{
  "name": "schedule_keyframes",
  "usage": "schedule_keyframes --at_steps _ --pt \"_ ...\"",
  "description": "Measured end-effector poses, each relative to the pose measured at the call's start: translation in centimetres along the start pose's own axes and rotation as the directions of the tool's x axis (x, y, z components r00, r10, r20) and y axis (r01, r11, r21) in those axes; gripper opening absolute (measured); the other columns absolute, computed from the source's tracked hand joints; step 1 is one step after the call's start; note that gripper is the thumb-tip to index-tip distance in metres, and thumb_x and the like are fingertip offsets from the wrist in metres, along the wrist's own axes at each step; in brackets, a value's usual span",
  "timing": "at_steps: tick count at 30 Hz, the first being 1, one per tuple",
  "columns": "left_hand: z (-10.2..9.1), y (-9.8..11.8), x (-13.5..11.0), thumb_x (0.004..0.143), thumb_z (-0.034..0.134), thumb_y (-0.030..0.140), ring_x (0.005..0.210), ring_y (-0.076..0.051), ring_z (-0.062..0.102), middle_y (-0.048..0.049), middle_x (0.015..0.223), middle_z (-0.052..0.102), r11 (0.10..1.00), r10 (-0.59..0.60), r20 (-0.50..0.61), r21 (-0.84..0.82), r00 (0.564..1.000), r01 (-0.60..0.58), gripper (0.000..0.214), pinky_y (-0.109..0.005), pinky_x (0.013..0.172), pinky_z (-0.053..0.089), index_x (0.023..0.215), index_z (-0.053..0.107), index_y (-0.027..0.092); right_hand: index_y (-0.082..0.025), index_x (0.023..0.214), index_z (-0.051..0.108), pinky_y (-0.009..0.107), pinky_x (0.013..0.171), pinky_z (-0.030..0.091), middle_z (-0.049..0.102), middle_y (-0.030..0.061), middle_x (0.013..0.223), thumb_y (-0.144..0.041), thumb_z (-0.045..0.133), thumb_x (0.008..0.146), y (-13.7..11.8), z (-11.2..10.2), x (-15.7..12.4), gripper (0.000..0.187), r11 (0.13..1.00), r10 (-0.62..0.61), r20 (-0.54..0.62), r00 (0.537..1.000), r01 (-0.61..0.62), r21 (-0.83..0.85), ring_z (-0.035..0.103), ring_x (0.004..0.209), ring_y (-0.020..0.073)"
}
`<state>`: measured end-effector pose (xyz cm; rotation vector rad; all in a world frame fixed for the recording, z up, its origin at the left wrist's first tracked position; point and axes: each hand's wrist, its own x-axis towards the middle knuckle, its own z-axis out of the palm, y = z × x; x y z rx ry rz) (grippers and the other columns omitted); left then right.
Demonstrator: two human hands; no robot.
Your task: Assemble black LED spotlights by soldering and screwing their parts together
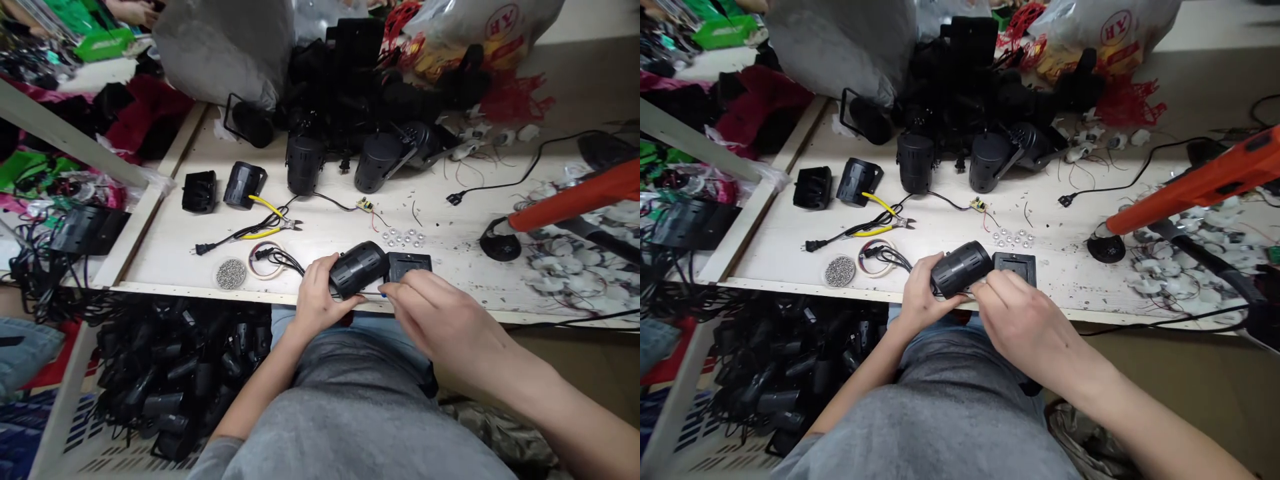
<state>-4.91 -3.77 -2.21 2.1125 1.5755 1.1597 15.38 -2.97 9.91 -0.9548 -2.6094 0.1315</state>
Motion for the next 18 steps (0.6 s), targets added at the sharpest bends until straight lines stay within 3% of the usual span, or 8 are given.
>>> schedule_keyframes --at_steps 4,6,7,9,11,12,16,18 --pt "0.3 0.2 -0.1 0.078 0.079 0.045 0.11 -0.029 0.064 -0.0148 0.12 0.063 0.999 -0.007 0.013 0.039 1.0 0.006 0.077 -0.045 0.095 0.054 0.138 0.041 0.016 -0.015 0.081 0.061 0.029 0.054 0.038 0.054 0.0036 0.07 -0.003 0.041 0.092 -1.1 0.3 0.4 0.026 0.975 -0.118 0.098 0.988 0.134 -0.175 0.053 0.062 0.0185" --pt "0.7 0.2 -0.2 0.079 0.077 0.042 0.108 -0.029 0.063 -0.0154 0.118 0.062 0.998 0.005 0.014 0.063 1.0 -0.006 0.075 -0.044 0.093 0.055 0.138 0.04 0.014 -0.017 0.077 0.059 0.028 0.051 0.034 0.056 0.0029 0.067 -0.002 0.041 0.089 -1.5 0.2 0.8 0.026 0.984 -0.011 0.239 0.971 0.054 -0.172 0.054 0.057 0.0174" --pt "0.9 0.2 -0.3 0.08 0.076 0.04 0.108 -0.029 0.063 -0.0159 0.117 0.061 0.997 0.016 0.008 0.075 1.0 -0.017 0.074 -0.044 0.092 0.055 0.138 0.04 0.013 -0.017 0.078 0.059 0.028 0.05 0.031 0.058 0.0026 0.066 -0.002 0.042 0.088 -1.6 0.2 1.1 0.025 0.986 0.089 0.347 0.934 -0.034 -0.162 0.054 0.055 0.0165" --pt "1.3 0.3 -0.5 0.081 0.072 0.037 0.105 -0.03 0.062 -0.0165 0.114 0.06 0.993 0.049 -0.018 0.108 0.999 -0.047 0.071 -0.044 0.09 0.055 0.139 0.039 0.011 -0.017 0.085 0.062 0.027 0.049 0.027 0.06 0.0019 0.064 -0.003 0.045 0.087 -1.8 0.1 1.8 0.022 0.955 0.295 0.571 0.766 -0.247 -0.163 0.055 0.052 0.0158" --pt "1.6 0.3 -0.7 0.084 0.068 0.036 0.101 -0.029 0.062 -0.0167 0.112 0.06 0.985 0.095 -0.047 0.148 0.994 -0.087 0.068 -0.043 0.087 0.055 0.14 0.038 0.01 -0.017 0.098 0.063 0.026 0.051 0.028 0.062 0.0018 0.064 -0.007 0.047 0.087 -1.8 0.4 2.2 0.022 0.872 0.435 0.681 0.589 -0.463 -0.158 0.058 0.055 0.0165" --pt "1.7 0.3 -0.8 0.085 0.067 0.036 0.099 -0.029 0.062 -0.0168 0.11 0.06 0.98 0.117 -0.061 0.172 0.991 -0.105 0.067 -0.043 0.085 0.055 0.14 0.038 0.009 -0.017 0.102 0.063 0.025 0.053 0.031 0.062 0.0016 0.064 -0.008 0.048 0.088 -1.8 0.8 2.4 0.023 0.812 0.486 0.69 0.536 -0.569 -0.131 0.059 0.058 0.0166" --pt "2.0 0.2 -0.7 0.089 0.062 0.041 0.091 -0.03 0.06 -0.0191 0.104 0.061 0.958 0.185 -0.092 0.241 0.978 -0.158 0.066 -0.043 0.078 0.053 0.138 0.039 0.004 -0.018 0.091 0.063 0.023 0.06 0.039 0.061 -0.0006 0.063 -0.014 0.047 0.09 -1.7 2.3 2.6 0.017 0.477 0.662 0.64 0.389 -0.878 0.04 0.059 0.062 0.0146" --pt "2.0 0.1 -0.6 0.091 0.06 0.042 0.088 -0.03 0.059 -0.0189 0.101 0.061 0.955 0.205 -0.09 0.237 0.975 -0.179 0.064 -0.042 0.076 0.052 0.137 0.04 0.003 -0.019 0.083 0.063 0.023 0.058 0.038 0.064 -0.0002 0.065 -0.013 0.048 0.089 -1.7 2.6 2.9 0.017 0.426 0.697 0.627 0.348 -0.904 0.028 0.059 0.062 0.0142"
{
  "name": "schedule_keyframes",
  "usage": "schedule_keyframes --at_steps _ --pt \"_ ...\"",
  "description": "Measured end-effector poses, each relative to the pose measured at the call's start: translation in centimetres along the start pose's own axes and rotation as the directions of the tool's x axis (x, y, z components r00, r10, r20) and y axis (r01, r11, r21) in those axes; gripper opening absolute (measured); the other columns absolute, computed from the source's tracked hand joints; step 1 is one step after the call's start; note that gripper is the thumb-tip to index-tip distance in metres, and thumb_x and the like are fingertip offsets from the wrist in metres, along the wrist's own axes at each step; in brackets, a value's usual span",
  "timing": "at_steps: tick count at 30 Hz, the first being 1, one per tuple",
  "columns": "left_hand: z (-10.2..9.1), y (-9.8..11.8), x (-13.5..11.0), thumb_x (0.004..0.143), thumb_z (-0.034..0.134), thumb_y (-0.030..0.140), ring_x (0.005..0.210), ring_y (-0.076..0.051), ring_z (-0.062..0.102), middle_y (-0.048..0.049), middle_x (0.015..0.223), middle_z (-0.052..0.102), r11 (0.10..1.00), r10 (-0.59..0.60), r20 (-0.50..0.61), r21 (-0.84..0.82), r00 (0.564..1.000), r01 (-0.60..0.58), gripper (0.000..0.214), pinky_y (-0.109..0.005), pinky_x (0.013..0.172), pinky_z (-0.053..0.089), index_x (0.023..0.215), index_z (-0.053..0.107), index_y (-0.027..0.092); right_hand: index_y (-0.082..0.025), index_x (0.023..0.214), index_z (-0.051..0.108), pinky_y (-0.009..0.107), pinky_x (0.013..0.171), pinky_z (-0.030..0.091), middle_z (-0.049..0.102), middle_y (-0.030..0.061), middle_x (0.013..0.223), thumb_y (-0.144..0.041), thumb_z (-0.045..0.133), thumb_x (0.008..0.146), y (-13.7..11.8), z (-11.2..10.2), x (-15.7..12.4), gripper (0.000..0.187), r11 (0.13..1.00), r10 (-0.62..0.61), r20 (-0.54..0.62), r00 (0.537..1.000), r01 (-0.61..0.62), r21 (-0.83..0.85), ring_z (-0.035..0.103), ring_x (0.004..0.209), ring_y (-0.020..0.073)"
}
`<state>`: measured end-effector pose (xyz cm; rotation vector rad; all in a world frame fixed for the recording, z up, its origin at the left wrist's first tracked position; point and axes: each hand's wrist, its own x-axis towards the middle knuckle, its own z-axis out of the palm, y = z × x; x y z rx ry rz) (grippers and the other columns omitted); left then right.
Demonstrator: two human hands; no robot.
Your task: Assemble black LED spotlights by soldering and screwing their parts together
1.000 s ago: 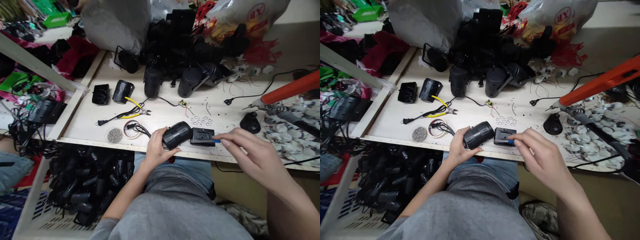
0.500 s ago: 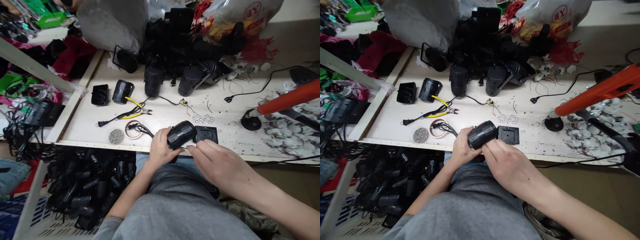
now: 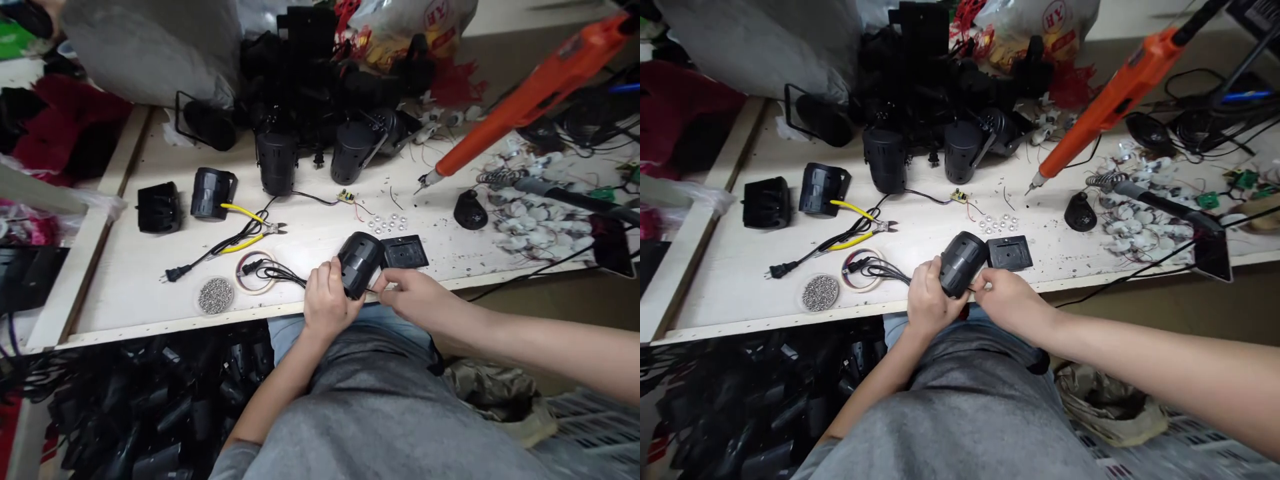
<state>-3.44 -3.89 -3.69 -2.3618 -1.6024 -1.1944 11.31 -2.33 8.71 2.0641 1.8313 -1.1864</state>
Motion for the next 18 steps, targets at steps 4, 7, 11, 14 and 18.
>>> schedule_keyframes --at_steps 4,7,11,14,18 --pt "0.0 -0.2 0.1 0.091 0.057 0.041 0.085 -0.028 0.058 -0.0162 0.096 0.06 0.999 -0.005 -0.002 -0.04 1.0 0.005 0.06 -0.041 0.074 0.051 0.136 0.042 0.003 -0.019 0.088 0.069 0.026 0.054 0.031 0.071 0.0042 0.07 -0.009 0.051 0.084 -1.0 -0.4 -0.3 0.021 0.878 -0.184 0.02 0.983 0.174 -0.447 0.062 0.062 0.0175" --pt "0.0 -0.2 0.2 0.091 0.057 0.044 0.083 -0.028 0.057 -0.0155 0.095 0.06 0.998 -0.018 0.005 -0.06 1.0 0.018 0.061 -0.04 0.073 0.05 0.135 0.043 0.004 -0.015 0.094 0.071 0.028 0.049 0.025 0.071 0.0083 0.067 -0.006 0.054 0.081 -0.7 -0.3 -0.7 0.024 0.519 -0.455 0.203 0.867 0.443 -0.731 0.062 0.056 0.0187" --pt "0.0 -0.1 0.1 0.088 0.063 0.047 0.084 -0.028 0.058 -0.0167 0.098 0.06 0.997 -0.034 0.02 -0.065 0.999 0.036 0.065 -0.041 0.073 0.051 0.133 0.044 0.004 -0.006 0.1 0.07 0.029 0.046 0.028 0.069 0.0133 0.064 -0.002 0.049 0.084 0.7 0.4 -0.7 0.027 0.103 -0.715 0.359 0.6 0.598 -0.795 0.061 0.056 0.0206" --pt "0.1 -0.1 0.0 0.086 0.068 0.045 0.088 -0.029 0.059 -0.0166 0.1 0.06 0.997 -0.043 0.023 -0.069 0.999 0.045 0.068 -0.041 0.076 0.052 0.135 0.043 0.005 -0.008 0.099 0.069 0.029 0.046 0.03 0.07 0.012 0.065 -0.002 0.049 0.083 0.9 0.5 -0.4 0.026 0.331 -0.654 0.257 0.711 0.575 -0.748 0.061 0.055 0.0207" --pt "0.2 0.0 -0.1 0.084 0.068 0.04 0.089 -0.029 0.06 -0.0158 0.098 0.059 0.998 -0.056 -0.003 -0.013 0.998 0.056 0.067 -0.042 0.078 0.052 0.135 0.042 0.005 -0.017 0.09 0.065 0.023 0.053 0.039 0.069 0.0018 0.068 -0.008 0.048 0.085 0.1 0.4 0.0 0.02 0.945 -0.208 0.001 0.978 0.201 -0.257 0.062 0.059 0.0141"
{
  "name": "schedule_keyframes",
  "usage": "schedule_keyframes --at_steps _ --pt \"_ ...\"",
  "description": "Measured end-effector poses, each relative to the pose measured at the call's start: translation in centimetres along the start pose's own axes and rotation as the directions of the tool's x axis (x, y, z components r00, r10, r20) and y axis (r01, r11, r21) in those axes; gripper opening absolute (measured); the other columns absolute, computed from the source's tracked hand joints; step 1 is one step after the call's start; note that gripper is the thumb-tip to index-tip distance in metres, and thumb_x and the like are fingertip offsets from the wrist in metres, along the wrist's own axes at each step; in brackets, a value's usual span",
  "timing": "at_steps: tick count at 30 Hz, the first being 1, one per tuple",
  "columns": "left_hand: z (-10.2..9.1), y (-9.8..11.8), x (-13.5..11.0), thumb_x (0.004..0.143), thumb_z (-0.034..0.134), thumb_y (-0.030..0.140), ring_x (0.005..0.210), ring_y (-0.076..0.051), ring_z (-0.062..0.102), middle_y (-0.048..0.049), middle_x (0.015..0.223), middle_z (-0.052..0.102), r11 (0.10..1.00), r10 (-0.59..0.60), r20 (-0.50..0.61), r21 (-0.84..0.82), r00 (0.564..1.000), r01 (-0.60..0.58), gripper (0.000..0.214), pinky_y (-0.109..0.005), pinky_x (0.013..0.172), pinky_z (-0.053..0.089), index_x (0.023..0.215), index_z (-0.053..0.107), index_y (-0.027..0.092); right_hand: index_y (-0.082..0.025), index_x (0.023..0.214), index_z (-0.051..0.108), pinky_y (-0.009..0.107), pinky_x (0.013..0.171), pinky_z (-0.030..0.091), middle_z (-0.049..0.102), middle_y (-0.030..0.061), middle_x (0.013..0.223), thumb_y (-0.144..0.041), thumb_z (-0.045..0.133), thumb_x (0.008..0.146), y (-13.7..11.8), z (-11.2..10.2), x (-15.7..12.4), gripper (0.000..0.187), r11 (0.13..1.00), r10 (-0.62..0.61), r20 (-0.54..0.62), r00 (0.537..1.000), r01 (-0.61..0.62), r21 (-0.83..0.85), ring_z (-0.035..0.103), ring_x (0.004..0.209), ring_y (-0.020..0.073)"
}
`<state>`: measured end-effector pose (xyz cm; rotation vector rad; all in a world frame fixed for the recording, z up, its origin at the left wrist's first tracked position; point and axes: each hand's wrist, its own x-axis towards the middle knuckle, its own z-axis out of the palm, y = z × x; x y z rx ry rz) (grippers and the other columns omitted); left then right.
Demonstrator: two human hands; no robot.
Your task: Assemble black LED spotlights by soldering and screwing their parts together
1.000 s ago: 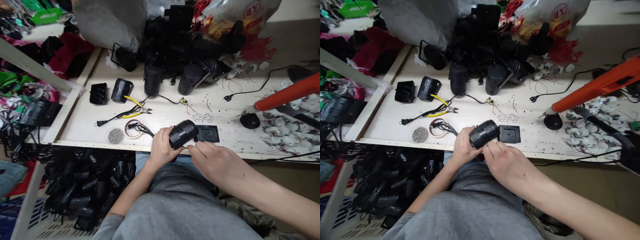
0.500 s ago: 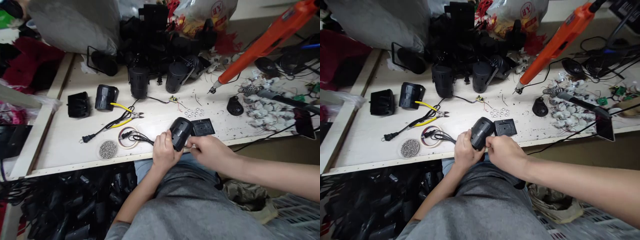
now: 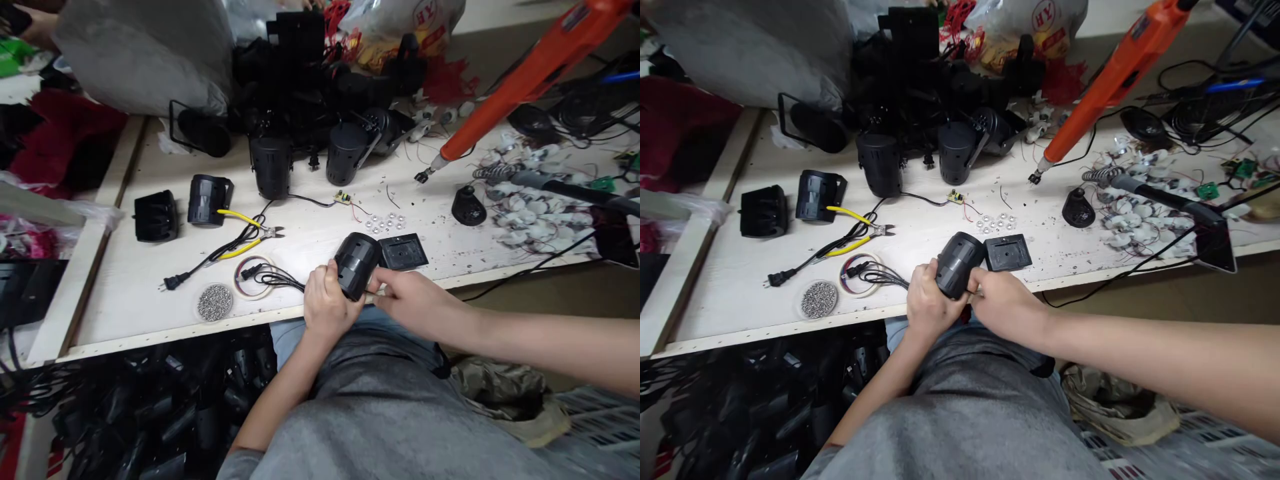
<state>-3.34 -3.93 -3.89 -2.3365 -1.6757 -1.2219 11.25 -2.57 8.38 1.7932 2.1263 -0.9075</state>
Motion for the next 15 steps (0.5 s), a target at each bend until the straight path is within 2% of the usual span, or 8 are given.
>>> schedule_keyframes --at_steps 2,3,5,7,10,12,14,15 --pt "0.03 -0.04 -0.02 0.083 0.068 0.038 0.089 -0.029 0.06 -0.0148 0.097 0.058 1.0 0.0 0.007 0.002 1.0 0.0 0.066 -0.041 0.078 0.051 0.135 0.042 0.006 -0.018 0.085 0.065 0.021 0.057 0.041 0.069 0.0007 0.071 -0.007 0.048 0.085 -0.26 -0.17 0.19 0.02 0.985 0.103 0.019 0.994 -0.105 0.135 0.063 0.065 0.0133" --pt "0.03 -0.08 -0.01 0.083 0.068 0.038 0.088 -0.029 0.06 -0.0142 0.097 0.058 1.0 -0.001 0.014 -0.006 1.0 0.001 0.066 -0.041 0.077 0.051 0.135 0.042 0.006 -0.018 0.086 0.066 0.022 0.057 0.039 0.069 0.0015 0.072 -0.006 0.048 0.084 -0.34 -0.27 0.21 0.021 0.992 0.089 0.025 0.996 -0.091 0.092 0.064 0.066 0.0143" --pt "0.0 -0.17 0.05 0.083 0.067 0.037 0.088 -0.028 0.059 -0.0132 0.097 0.057 1.0 -0.005 0.025 -0.027 1.0 0.005 0.065 -0.041 0.076 0.051 0.134 0.042 0.008 -0.017 0.093 0.069 0.025 0.055 0.035 0.071 0.0044 0.073 -0.004 0.051 0.082 -0.4 -0.54 0.15 0.024 0.991 -0.029 0.061 0.998 0.037 -0.131 0.065 0.067 0.0173" --pt "-0.06 -0.25 0.15 0.083 0.066 0.038 0.085 -0.028 0.059 -0.0118 0.096 0.056 0.999 -0.013 0.03 -0.047 0.999 0.015 0.063 -0.04 0.075 0.05 0.133 0.042 0.009 -0.015 0.099 0.07 0.028 0.053 0.031 0.072 0.0075 0.074 -0.003 0.052 0.082 -0.37 -0.8 0.01 0.027 0.897 -0.207 0.147 0.967 0.248 -0.365 0.065 0.065 0.0194" --pt "-0.17 -0.27 0.28 0.084 0.064 0.04 0.082 -0.027 0.058 -0.0103 0.095 0.055 0.998 -0.035 0.036 -0.058 0.999 0.037 0.062 -0.04 0.073 0.049 0.133 0.041 0.01 -0.011 0.099 0.07 0.029 0.051 0.029 0.073 0.0125 0.077 -0.001 0.05 0.083 -0.23 -0.89 -0.18 0.028 0.63 -0.475 0.264 0.839 0.534 -0.563 0.066 0.065 0.0209" --pt "-0.23 -0.24 0.3 0.084 0.065 0.043 0.084 -0.027 0.059 -0.0108 0.096 0.055 0.997 -0.044 0.048 -0.054 0.998 0.047 0.063 -0.04 0.074 0.05 0.133 0.041 0.01 -0.008 0.096 0.07 0.03 0.05 0.029 0.073 0.0158 0.078 0.0 0.048 0.085 -0.2 -0.74 -0.27 0.026 0.489 -0.578 0.3 0.759 0.616 -0.617 0.065 0.066 0.0222" --pt "-0.28 -0.2 0.26 0.085 0.065 0.043 0.086 -0.027 0.06 -0.0119 0.097 0.056 0.998 -0.04 0.05 -0.044 0.998 0.043 0.064 -0.041 0.075 0.05 0.133 0.041 0.009 -0.008 0.094 0.07 0.03 0.049 0.029 0.072 0.0172 0.077 -0.001 0.047 0.085 -0.28 -0.61 -0.31 0.025 0.481 -0.597 0.291 0.747 0.624 -0.616 0.065 0.067 0.0228" --pt "-0.29 -0.17 0.23 0.086 0.065 0.042 0.086 -0.028 0.06 -0.0126 0.098 0.056 0.999 -0.032 0.044 -0.037 0.999 0.033 0.064 -0.04 0.076 0.05 0.133 0.041 0.008 -0.008 0.093 0.069 0.03 0.05 0.029 0.072 0.0168 0.077 -0.001 0.048 0.085 -0.37 -0.6 -0.3 0.024 0.545 -0.569 0.259 0.781 0.593 -0.592 0.065 0.067 0.0225"
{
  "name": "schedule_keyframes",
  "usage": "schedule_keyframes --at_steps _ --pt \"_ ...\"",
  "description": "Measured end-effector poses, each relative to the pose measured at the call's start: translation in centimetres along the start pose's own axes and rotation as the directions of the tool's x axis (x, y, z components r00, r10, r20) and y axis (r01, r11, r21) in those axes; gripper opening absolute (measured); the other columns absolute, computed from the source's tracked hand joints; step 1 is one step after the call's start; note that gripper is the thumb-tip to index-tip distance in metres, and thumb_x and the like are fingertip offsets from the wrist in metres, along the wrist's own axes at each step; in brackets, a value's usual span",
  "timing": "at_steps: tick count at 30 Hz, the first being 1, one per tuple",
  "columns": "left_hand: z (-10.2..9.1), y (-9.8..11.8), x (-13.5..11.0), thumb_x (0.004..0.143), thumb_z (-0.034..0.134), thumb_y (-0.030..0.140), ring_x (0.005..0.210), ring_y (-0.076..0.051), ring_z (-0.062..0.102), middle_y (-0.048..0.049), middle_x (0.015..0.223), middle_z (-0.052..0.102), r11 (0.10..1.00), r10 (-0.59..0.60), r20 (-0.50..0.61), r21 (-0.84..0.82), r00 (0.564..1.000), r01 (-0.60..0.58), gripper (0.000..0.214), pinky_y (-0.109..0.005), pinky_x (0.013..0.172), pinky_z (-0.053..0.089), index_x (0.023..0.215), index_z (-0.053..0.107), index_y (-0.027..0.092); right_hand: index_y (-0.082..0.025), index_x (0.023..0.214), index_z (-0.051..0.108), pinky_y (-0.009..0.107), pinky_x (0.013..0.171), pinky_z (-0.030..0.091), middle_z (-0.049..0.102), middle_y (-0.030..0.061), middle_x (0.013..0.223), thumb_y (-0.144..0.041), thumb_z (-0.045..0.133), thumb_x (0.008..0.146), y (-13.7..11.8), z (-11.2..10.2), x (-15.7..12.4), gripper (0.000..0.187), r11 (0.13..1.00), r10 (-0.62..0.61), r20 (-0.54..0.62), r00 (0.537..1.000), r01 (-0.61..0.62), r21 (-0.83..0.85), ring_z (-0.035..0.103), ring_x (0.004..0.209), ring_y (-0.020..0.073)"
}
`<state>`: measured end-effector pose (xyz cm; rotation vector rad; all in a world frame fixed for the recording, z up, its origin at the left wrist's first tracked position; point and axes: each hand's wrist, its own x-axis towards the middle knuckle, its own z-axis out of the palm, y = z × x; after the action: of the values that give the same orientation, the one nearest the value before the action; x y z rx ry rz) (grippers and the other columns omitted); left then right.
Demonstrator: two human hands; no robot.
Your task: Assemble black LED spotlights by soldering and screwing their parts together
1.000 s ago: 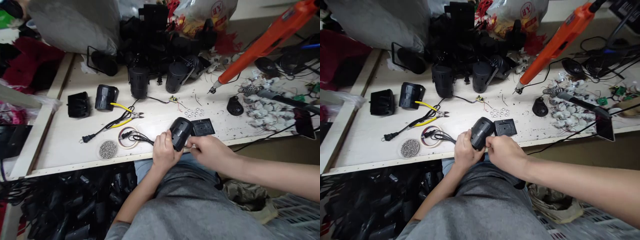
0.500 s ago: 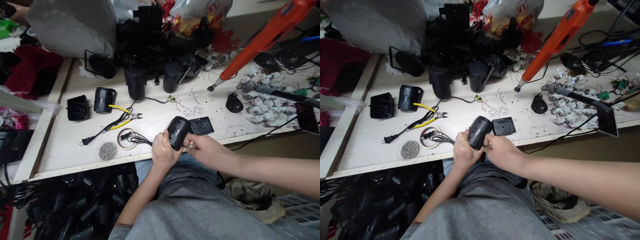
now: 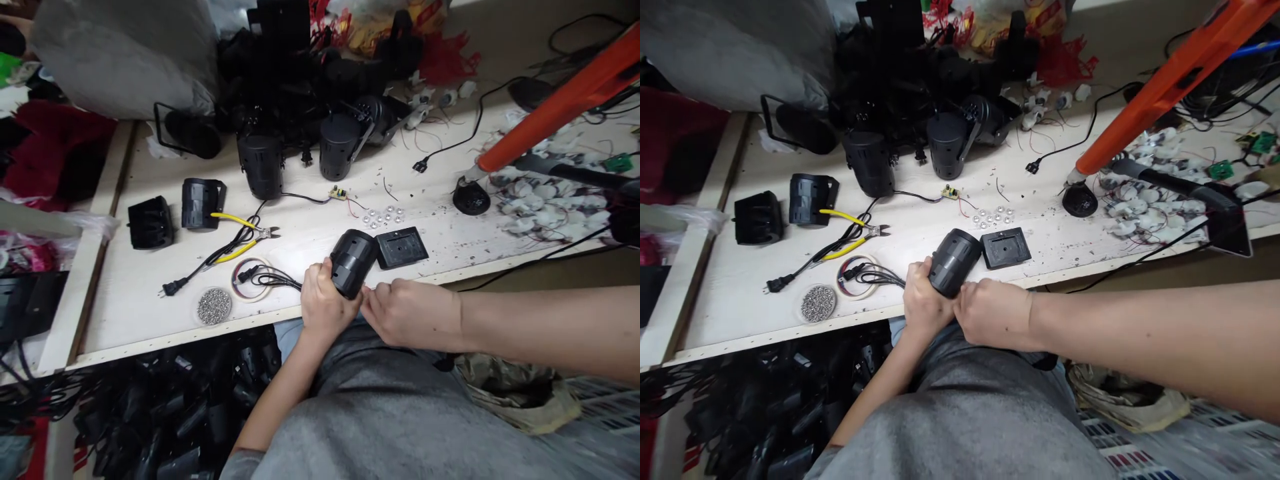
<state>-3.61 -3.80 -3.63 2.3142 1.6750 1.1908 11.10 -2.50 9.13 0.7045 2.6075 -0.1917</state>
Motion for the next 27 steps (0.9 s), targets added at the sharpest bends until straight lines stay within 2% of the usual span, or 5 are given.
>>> schedule_keyframes --at_steps 3,7,10,20,27 --pt "0.0 0.1 -0.1 0.087 0.065 0.04 0.088 -0.028 0.061 -0.0148 0.098 0.057 0.999 0.023 -0.031 0.042 0.999 -0.022 0.063 -0.04 0.078 0.051 0.133 0.041 0.005 -0.012 0.09 0.065 0.027 0.052 0.031 0.07 0.0102 0.072 -0.007 0.052 0.083 0.0 -0.3 0.3 0.016 0.825 0.402 0.08 0.912 -0.399 0.4 0.063 0.063 0.0185" --pt "0.2 0.4 -0.1 0.084 0.066 0.038 0.088 -0.028 0.06 -0.0141 0.097 0.058 0.998 0.003 -0.044 0.071 0.999 0.001 0.063 -0.041 0.078 0.051 0.133 0.041 0.005 -0.019 0.077 0.054 0.023 0.044 0.027 0.052 -0.0038 0.054 -0.014 0.046 0.083 -0.3 -0.4 0.7 0.012 -0.147 0.592 0.518 0.617 -0.55 0.822 0.042 0.042 0.0094" --pt "0.2 0.4 -0.2 0.081 0.067 0.034 0.086 -0.029 0.06 -0.0129 0.096 0.057 0.998 -0.016 -0.02 0.053 1.0 0.017 0.065 -0.041 0.077 0.051 0.133 0.04 0.006 -0.02 0.073 0.052 0.024 0.041 0.019 0.039 -0.0083 0.048 -0.009 0.041 0.081 -0.6 -0.1 0.9 0.017 -0.469 0.542 0.638 0.547 -0.433 0.77 0.026 0.037 0.0077" --pt "0.1 0.0 -0.3 0.08 0.065 0.033 0.082 -0.027 0.058 -0.0101 0.096 0.055 0.998 -0.064 0.032 -0.023 0.997 0.065 0.065 -0.039 0.072 0.048 0.134 0.038 0.011 -0.014 0.093 0.07 0.028 0.05 0.025 0.071 0.008 0.073 -0.001 0.054 0.08 0.7 -0.3 0.6 0.025 0.895 0.3 0.155 0.941 -0.334 0.296 0.061 0.06 0.018" --pt "0.0 0.1 -0.2 0.083 0.065 0.04 0.082 -0.028 0.058 -0.0111 0.097 0.054 0.998 -0.055 0.045 0.004 0.997 0.055 0.065 -0.041 0.071 0.05 0.135 0.038 0.011 -0.012 0.084 0.072 0.03 0.051 0.033 0.073 0.0133 0.076 0.001 0.052 0.083 -0.1 0.4 0.5 0.024 0.99 -0.131 0.019 0.991 0.131 -0.046 0.065 0.065 0.0204"
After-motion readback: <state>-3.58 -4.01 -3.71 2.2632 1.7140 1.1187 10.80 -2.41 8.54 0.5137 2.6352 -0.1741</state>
